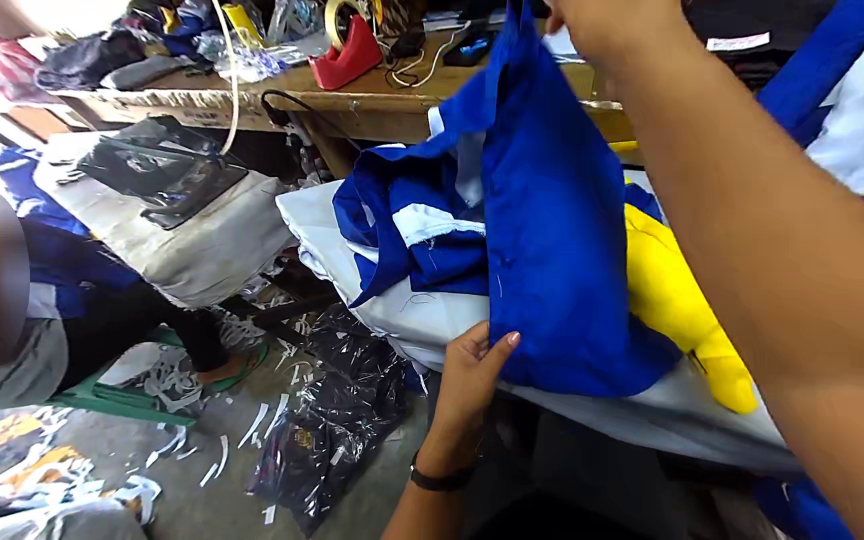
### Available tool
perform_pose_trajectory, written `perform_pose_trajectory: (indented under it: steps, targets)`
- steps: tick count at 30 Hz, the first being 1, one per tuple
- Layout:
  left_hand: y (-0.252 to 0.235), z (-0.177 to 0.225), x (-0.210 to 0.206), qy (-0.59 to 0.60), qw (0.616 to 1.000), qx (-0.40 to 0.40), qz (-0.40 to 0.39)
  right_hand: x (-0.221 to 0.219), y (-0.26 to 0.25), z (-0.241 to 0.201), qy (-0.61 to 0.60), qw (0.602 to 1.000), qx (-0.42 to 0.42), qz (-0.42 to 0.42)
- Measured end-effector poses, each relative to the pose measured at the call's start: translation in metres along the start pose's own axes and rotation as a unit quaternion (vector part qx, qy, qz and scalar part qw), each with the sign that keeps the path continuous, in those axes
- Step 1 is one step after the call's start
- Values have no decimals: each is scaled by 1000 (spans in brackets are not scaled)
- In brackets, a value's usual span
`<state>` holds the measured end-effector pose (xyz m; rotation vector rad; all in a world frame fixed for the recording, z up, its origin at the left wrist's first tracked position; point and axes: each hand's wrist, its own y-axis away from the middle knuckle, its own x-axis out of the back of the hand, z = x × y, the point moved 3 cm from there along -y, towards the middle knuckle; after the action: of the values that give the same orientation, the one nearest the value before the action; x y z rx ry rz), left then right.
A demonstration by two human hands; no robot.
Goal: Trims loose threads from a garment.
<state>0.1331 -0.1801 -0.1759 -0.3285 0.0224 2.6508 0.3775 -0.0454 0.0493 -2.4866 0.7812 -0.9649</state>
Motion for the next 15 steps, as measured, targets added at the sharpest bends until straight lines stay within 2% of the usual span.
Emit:
perform_pose_trajectory:
  steps: [2,5,7,9,12,15]
  targets:
    - [9,-7,4,15,1000,8,-25,5,53,-11,-64,997,14,-46]
    - [24,-14,7,60,996,33,-57,4,154,-4,-196,965,12,-174]
    - [29,-15,5,82,995,42,-46,0,218,19,-268,927,-50,-257]
    - [27,-16,2,81,995,46,-27,-6,269,45,-348,868,-150,-321]
    - [24,-17,-6,62,997,43,7,-14,321,60,-447,794,-240,-335]
    - [25,-18,-14,48,999,7,6,-21,347,64,-518,765,-227,-308]
